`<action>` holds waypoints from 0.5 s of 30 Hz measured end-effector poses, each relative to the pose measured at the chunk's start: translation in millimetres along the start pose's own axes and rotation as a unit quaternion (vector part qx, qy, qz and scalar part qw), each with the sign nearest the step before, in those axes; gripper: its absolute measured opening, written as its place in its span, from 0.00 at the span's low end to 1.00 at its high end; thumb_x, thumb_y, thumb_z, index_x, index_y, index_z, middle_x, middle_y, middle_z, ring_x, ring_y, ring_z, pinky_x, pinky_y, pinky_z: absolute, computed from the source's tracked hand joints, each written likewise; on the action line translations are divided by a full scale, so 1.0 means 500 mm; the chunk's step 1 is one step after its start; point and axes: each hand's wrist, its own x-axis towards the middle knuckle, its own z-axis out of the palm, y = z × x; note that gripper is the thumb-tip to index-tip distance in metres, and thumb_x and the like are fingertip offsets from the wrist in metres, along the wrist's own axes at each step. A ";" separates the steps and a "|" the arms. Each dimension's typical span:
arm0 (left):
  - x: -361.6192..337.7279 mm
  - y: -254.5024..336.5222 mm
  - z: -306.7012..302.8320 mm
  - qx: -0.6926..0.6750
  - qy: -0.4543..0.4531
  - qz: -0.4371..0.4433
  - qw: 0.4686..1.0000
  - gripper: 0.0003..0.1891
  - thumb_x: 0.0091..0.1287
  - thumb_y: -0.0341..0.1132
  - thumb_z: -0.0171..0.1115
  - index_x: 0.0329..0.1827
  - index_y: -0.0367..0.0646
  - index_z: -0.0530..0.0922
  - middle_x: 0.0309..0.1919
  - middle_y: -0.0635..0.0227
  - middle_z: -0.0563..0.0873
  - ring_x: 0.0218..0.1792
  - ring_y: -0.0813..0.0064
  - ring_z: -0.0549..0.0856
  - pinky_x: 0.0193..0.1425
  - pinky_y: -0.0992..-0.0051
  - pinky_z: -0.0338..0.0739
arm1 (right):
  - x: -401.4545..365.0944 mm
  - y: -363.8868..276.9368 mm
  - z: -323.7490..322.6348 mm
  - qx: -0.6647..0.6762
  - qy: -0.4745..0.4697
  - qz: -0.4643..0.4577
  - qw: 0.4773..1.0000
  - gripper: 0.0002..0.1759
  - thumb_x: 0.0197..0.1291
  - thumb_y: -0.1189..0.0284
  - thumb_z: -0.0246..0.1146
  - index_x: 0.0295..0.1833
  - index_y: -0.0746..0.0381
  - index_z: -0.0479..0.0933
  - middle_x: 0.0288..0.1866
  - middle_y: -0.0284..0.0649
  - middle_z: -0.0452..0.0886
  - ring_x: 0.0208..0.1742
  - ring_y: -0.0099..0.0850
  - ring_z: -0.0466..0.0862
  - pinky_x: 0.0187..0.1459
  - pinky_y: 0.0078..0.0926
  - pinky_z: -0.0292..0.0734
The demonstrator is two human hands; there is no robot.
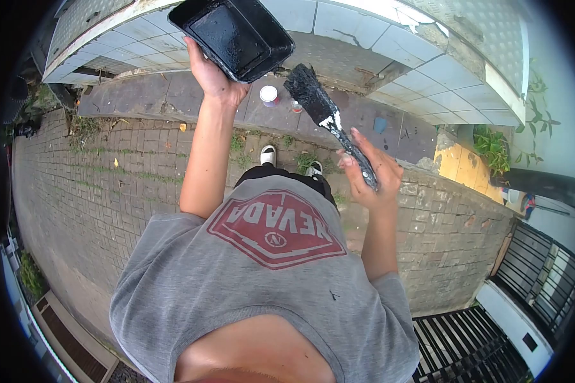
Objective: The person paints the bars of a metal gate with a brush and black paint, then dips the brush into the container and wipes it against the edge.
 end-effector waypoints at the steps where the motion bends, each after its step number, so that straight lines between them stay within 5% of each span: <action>1: 0.001 -0.001 -0.009 0.003 -0.009 -0.017 1.000 0.42 0.75 0.73 0.38 0.72 0.45 0.71 0.64 0.59 0.81 0.64 0.56 0.82 0.68 0.51 0.78 | 0.007 -0.009 -0.003 0.014 -0.001 0.006 1.000 0.18 0.61 0.84 0.69 0.57 0.74 0.82 0.40 0.52 0.90 0.38 0.34 0.92 0.40 0.26 0.86; 7: -0.011 -0.013 -0.022 0.038 -0.065 -0.163 0.984 0.43 0.75 0.73 0.35 0.71 0.42 0.73 0.61 0.54 0.83 0.60 0.54 0.84 0.62 0.51 0.82 | 0.052 -0.006 0.019 0.154 -0.046 -0.004 0.987 0.13 0.61 0.84 0.69 0.52 0.75 0.83 0.33 0.49 0.88 0.27 0.29 0.87 0.28 0.21 0.80; 11: 0.003 -0.013 -0.042 0.036 -0.057 -0.306 0.950 0.45 0.75 0.73 0.32 0.74 0.43 0.71 0.63 0.50 0.82 0.64 0.50 0.83 0.64 0.43 0.80 | 0.078 0.006 0.031 0.288 0.052 0.199 0.935 0.09 0.63 0.82 0.68 0.47 0.74 0.84 0.25 0.43 0.82 0.19 0.24 0.77 0.19 0.19 0.69; 12: 0.000 -0.010 -0.041 0.071 -0.058 -0.321 0.943 0.46 0.75 0.74 0.31 0.77 0.43 0.67 0.68 0.46 0.78 0.69 0.41 0.78 0.66 0.30 0.75 | 0.092 0.005 0.024 0.333 0.073 0.233 0.911 0.09 0.64 0.80 0.67 0.47 0.74 0.84 0.24 0.42 0.81 0.17 0.23 0.75 0.18 0.19 0.67; 15: -0.018 -0.001 -0.026 -0.029 -0.078 -0.379 0.922 0.42 0.78 0.68 0.36 0.77 0.39 0.65 0.72 0.41 0.72 0.71 0.35 0.74 0.70 0.25 0.68 | 0.111 0.002 0.010 0.384 0.145 0.258 0.875 0.10 0.67 0.77 0.62 0.46 0.75 0.82 0.23 0.43 0.79 0.15 0.25 0.73 0.13 0.22 0.65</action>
